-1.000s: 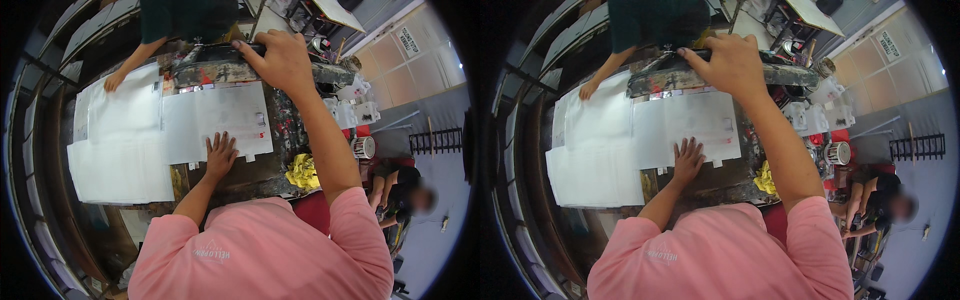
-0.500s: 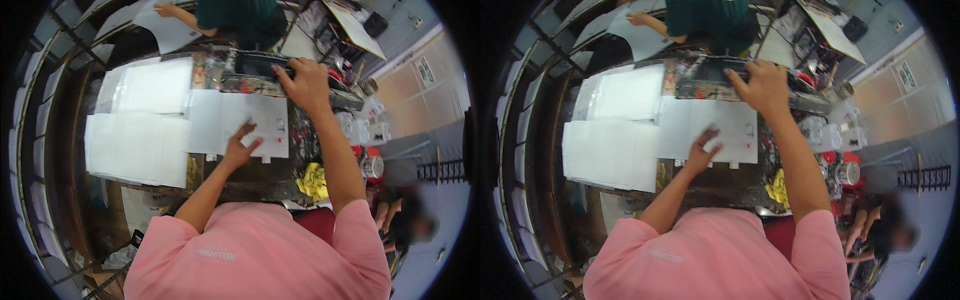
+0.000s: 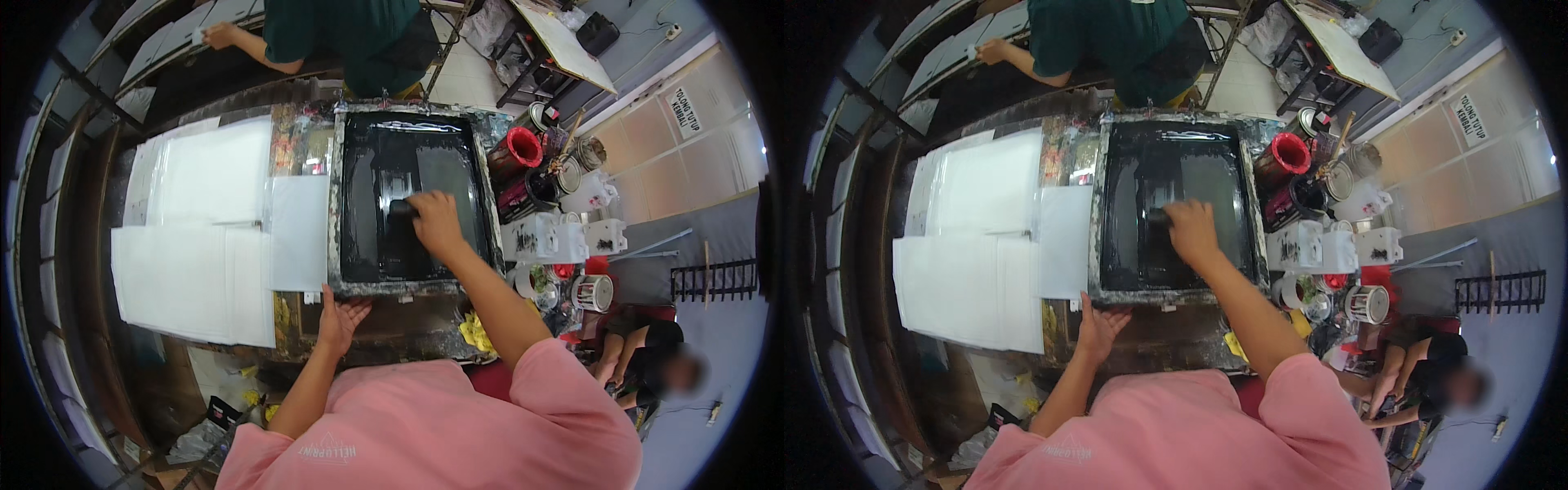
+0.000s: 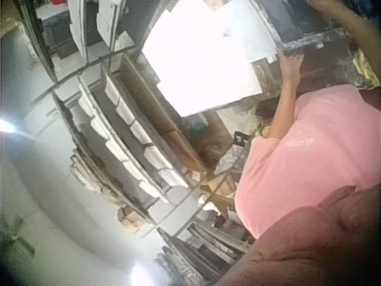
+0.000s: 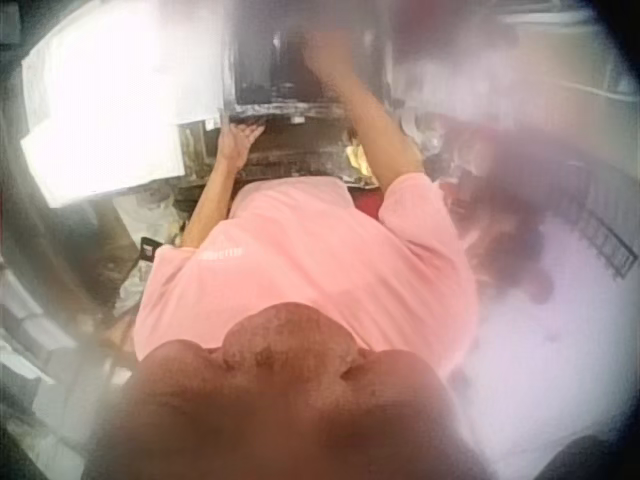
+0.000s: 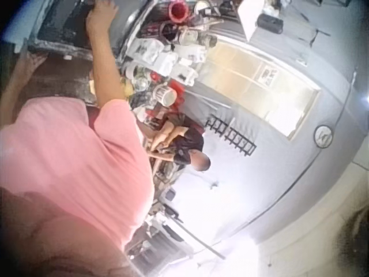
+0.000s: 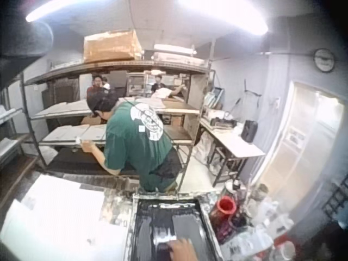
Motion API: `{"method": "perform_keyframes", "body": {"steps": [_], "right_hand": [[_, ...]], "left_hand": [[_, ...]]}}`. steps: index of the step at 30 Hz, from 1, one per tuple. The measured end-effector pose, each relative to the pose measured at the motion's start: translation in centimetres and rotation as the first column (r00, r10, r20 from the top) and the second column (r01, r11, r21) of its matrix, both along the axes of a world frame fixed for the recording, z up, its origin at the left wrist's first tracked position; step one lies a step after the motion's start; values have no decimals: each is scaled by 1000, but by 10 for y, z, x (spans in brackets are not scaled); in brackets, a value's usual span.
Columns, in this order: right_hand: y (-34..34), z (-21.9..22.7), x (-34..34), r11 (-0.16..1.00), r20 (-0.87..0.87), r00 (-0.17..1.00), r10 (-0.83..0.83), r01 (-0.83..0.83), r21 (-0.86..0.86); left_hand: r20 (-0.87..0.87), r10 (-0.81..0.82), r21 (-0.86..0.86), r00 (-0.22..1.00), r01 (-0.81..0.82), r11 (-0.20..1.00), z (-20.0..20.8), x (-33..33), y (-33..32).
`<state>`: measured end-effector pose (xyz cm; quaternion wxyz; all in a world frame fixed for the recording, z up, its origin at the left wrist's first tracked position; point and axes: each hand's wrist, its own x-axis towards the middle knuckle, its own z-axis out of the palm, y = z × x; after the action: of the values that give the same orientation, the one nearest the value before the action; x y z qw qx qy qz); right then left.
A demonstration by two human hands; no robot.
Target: The person repeatedly places white paper sheets under a screen printing frame, pulls a squeegee across the screen to apply ink, and removes the printed sheets. A coworker assists by stacking the finished prints nearby.
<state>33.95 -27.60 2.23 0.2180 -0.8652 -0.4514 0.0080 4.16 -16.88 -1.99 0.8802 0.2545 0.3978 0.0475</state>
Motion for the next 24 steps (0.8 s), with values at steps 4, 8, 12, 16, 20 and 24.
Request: {"method": "perform_keyframes", "body": {"steps": [4, 8, 12, 16, 20, 24], "right_hand": [[75, -38, 103, 999, 141, 989, -34, 31, 28], [132, -53, 152, 984, 206, 978, -35, 70, -163], [136, -56, 152, 963, 175, 984, -34, 79, -258], [90, -45, 106, 965, 96, 995, -19, 44, -259], [24, -17, 13, 954, 92, 993, 73, -43, -297], [-38, 26, -82, 942, 3, 996, 91, -85, -324]], "left_hand": [[-176, 97, 11, 980, -97, 995, 10, 0, -8], [-209, 137, 81, 968, -122, 989, 13, 1, -8], [-186, 150, 124, 971, -128, 984, 4, -9, -14], [-77, 105, 150, 991, -92, 984, 9, -3, -13], [18, 51, 153, 999, -53, 987, 17, -2, -9], [74, 4, 140, 997, -15, 990, 8, -1, -1]]}}
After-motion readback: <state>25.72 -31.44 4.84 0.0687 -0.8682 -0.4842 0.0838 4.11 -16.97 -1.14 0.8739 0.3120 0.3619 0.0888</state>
